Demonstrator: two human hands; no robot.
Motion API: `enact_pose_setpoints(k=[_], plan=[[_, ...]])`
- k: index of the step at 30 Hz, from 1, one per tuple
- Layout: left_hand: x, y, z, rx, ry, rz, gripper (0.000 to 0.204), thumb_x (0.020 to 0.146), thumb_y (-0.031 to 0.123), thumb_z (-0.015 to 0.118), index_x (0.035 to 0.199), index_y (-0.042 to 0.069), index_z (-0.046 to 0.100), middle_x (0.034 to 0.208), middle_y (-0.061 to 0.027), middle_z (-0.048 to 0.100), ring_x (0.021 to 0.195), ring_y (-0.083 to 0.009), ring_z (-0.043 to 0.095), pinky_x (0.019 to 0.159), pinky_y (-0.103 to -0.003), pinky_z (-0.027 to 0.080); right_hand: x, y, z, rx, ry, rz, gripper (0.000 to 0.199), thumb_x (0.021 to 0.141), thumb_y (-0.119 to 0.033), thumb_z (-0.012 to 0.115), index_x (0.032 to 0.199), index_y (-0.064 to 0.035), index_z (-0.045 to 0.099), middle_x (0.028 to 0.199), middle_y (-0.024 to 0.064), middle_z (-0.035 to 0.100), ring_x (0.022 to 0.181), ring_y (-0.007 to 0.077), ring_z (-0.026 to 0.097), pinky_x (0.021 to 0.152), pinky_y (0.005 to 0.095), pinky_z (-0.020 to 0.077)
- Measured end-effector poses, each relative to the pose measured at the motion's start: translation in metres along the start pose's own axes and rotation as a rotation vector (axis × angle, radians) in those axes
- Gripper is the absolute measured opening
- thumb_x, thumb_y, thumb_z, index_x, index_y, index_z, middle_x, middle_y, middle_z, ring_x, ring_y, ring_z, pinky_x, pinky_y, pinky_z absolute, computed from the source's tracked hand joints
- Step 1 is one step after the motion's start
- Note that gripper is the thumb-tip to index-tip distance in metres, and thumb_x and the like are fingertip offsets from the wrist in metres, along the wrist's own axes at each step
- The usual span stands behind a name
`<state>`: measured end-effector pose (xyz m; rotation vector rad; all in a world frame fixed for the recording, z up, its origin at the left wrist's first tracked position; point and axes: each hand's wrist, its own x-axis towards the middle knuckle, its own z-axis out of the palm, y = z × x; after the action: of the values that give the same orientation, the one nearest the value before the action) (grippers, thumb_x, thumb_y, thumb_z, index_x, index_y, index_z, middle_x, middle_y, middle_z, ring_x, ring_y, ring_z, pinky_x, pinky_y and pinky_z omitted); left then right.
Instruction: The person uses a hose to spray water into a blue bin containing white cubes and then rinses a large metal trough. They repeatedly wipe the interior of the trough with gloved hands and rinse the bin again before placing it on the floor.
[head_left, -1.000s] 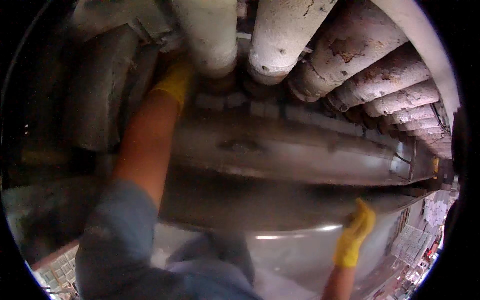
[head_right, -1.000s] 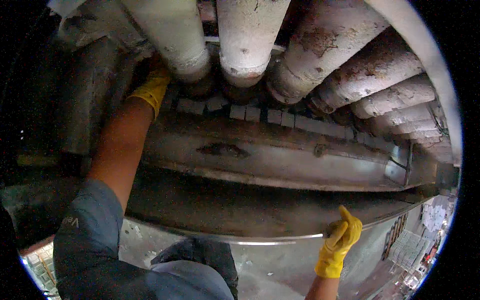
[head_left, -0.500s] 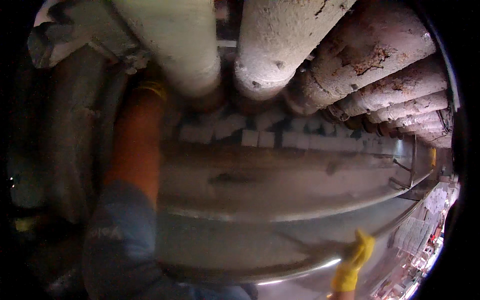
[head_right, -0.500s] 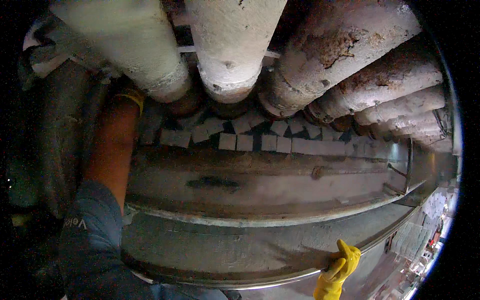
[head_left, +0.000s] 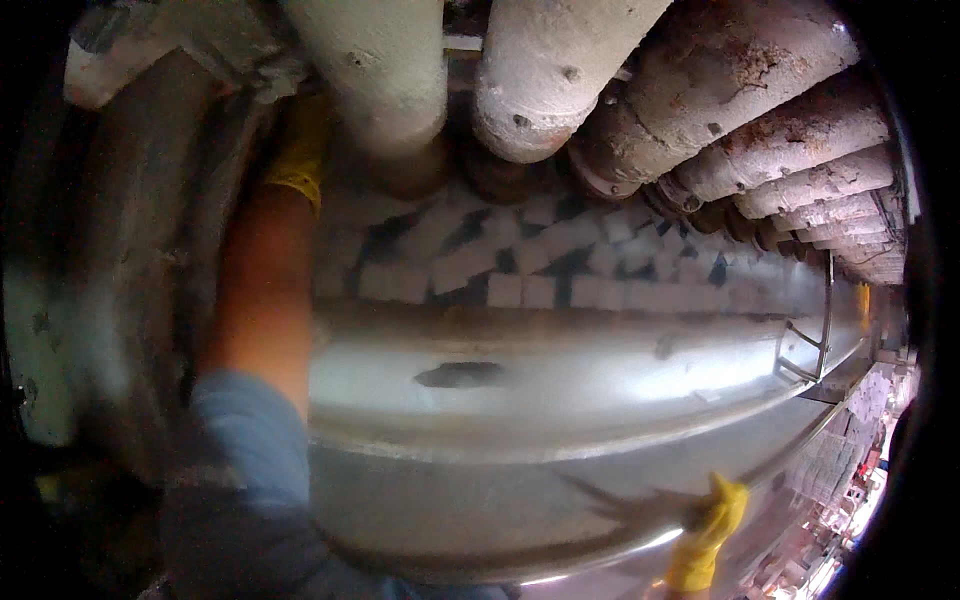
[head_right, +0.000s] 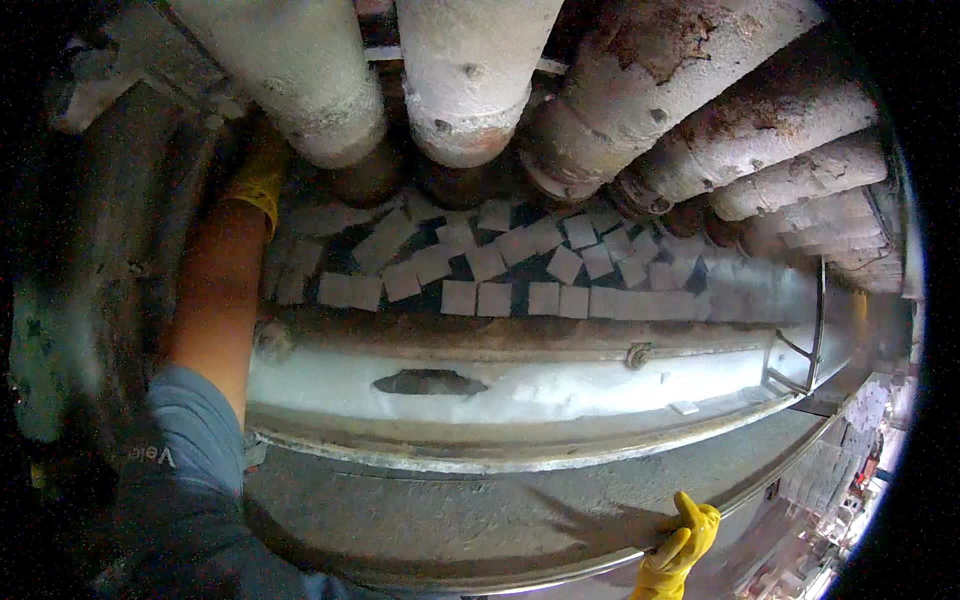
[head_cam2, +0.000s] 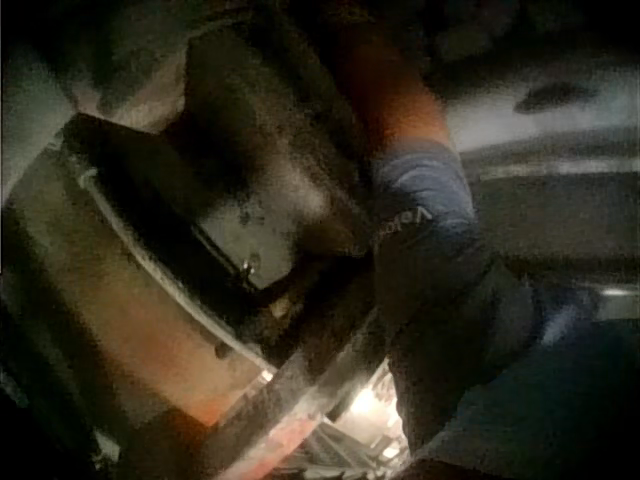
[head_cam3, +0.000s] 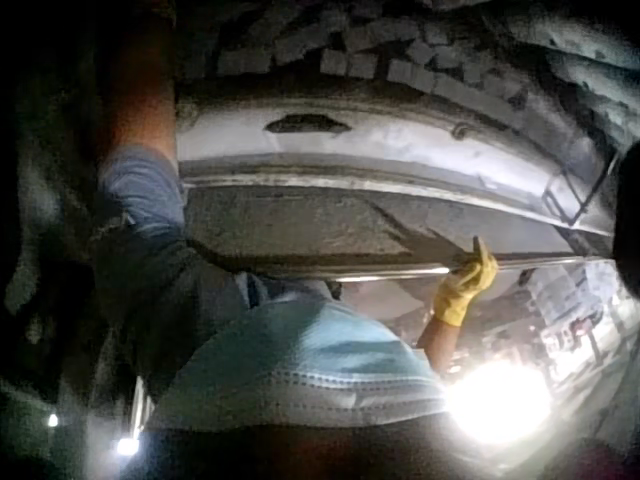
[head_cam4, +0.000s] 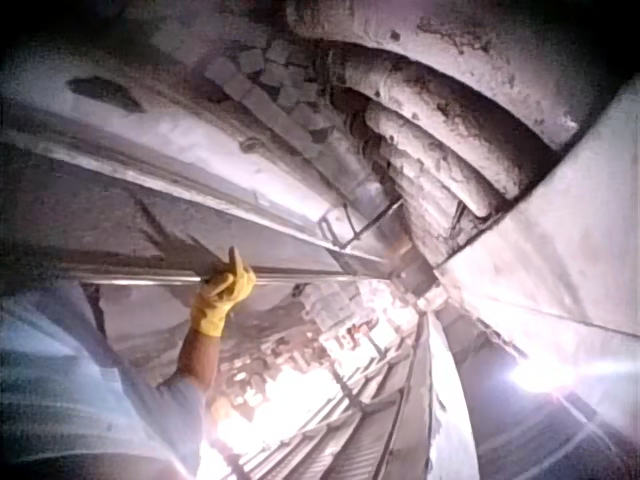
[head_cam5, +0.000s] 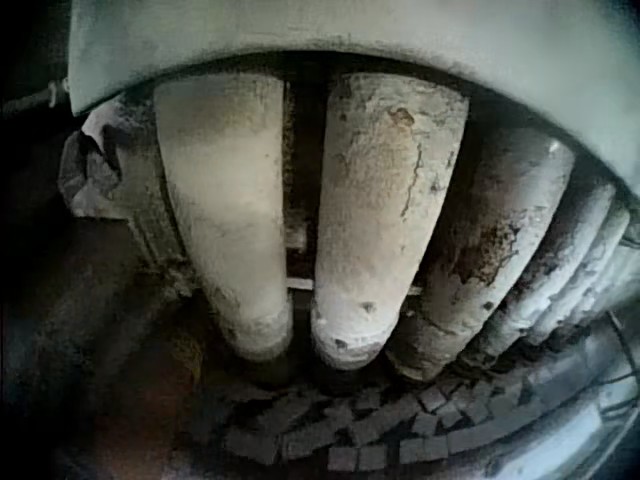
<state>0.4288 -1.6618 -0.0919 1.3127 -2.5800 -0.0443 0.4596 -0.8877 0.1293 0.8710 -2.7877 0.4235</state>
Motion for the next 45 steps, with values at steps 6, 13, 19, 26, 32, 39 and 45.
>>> enact_pose_setpoints(k=[6, 13, 19, 26, 32, 39, 45], plan=[[-0.001, 0.007, -0.001, -0.012, -0.001, 0.01, 0.063, 0.101, 0.049, 0.054, 0.143, 0.003, 0.053, 0.148, -0.0221, 0.05, 0.137, -0.0398, 0.047, 0.114, -0.048, 0.036, -0.036, 0.017, -0.007, -0.028, -0.021, 0.031, 0.054, 0.109, -0.041, 0.034, 0.114, -0.0006, 0.069, 0.058, 0.0015, 0.049, 0.073, 0.0237, 0.05, 0.081, 0.0415, 0.0419], [-0.032, 0.003, 0.004, 0.009, 0.008, 0.027, 0.065, 0.1, 0.05, 0.053, 0.144, 0.001, 0.052, 0.15, -0.0234, 0.048, 0.139, -0.0408, 0.045, 0.116, -0.049, 0.034, -0.048, 0.01, -0.011, -0.001, -0.045, 0.049, 0.053, 0.109, -0.042, 0.034, 0.115, -0.0012, 0.068, 0.064, 0.0034, 0.052, 0.075, 0.0254, 0.051, 0.082, 0.0423, 0.0421], [-0.028, 0.013, 0.002, -0.014, 0.013, 0.047, 0.068, 0.1, 0.05, 0.053, 0.145, 0.0, 0.05, 0.152, -0.0246, 0.046, 0.14, -0.0416, 0.043, 0.117, -0.049, 0.033, -0.066, 0.013, -0.009, -0.017, 0.007, 0.0, 0.053, 0.109, -0.042, 0.034, 0.114, -0.0016, 0.068, 0.069, 0.0052, 0.052, 0.077, 0.027, 0.052, 0.081, 0.0429, 0.0422], [-0.106, 0.008, 0.02, 0.004, 0.021, 0.039, 0.07, 0.1, 0.051, 0.052, 0.146, -0.002, 0.049, 0.154, -0.0259, 0.044, 0.142, -0.0426, 0.041, 0.118, -0.05, 0.031, -0.089, 0.026, -0.009, 0.033, 0.044, 0.0, 0.05, 0.108, -0.039, 0.038, 0.11, -0.0013, 0.07, 0.078, 0.0082, 0.056, 0.078, 0.0274, 0.054, 0.081, 0.0428, 0.0426], [-0.121, 0.012, 0.018, 0.018, 0.033, 0.076, 0.073, 0.1, 0.051, 0.052, 0.147, -0.004, 0.048, 0.155, -0.027, 0.042, 0.144, -0.0434, 0.039, 0.119, -0.05, 0.03, -0.098, 0.032, -0.01, 0.05, 0.037, 0.049, 0.047, 0.107, -0.038, 0.042, 0.11, -0.0016, 0.071, 0.076, 0.007, 0.057, 0.078, 0.0259, 0.054, 0.081, 0.0413, 0.0424], [-0.179, 0.005, 0.009, -0.033, 0.052, 0.009, 0.08, 0.1, 0.054, 0.05, 0.154, -0.003, 0.038, 0.16, -0.0278, 0.036, 0.148, -0.0453, 0.032, 0.122, -0.051, 0.025, -0.092, 0.028, -0.011, 0.066, 0.054, -0.014, 0.045, 0.108, -0.038, 0.043, 0.112, -0.0026, 0.071, 0.071, 0.0053, 0.057, 0.078, 0.0268, 0.055, 0.081, 0.042, 0.0435], [-0.229, 0.013, -0.044, -0.186, -0.084, -0.157, 0.084, 0.099, 0.06, 0.05, 0.153, -0.004, 0.039, 0.157, -0.0299, 0.039, 0.146, -0.046, 0.036, 0.121, -0.049, 0.029, -0.074, -0.01, -0.028, 0.089, 0.093, -0.034, 0.037, 0.107, -0.032, 0.049, 0.11, -0.0033, 0.072, 0.082, 0.0085, 0.061, 0.076, 0.028, 0.056, 0.079, 0.0428, 0.0449]])
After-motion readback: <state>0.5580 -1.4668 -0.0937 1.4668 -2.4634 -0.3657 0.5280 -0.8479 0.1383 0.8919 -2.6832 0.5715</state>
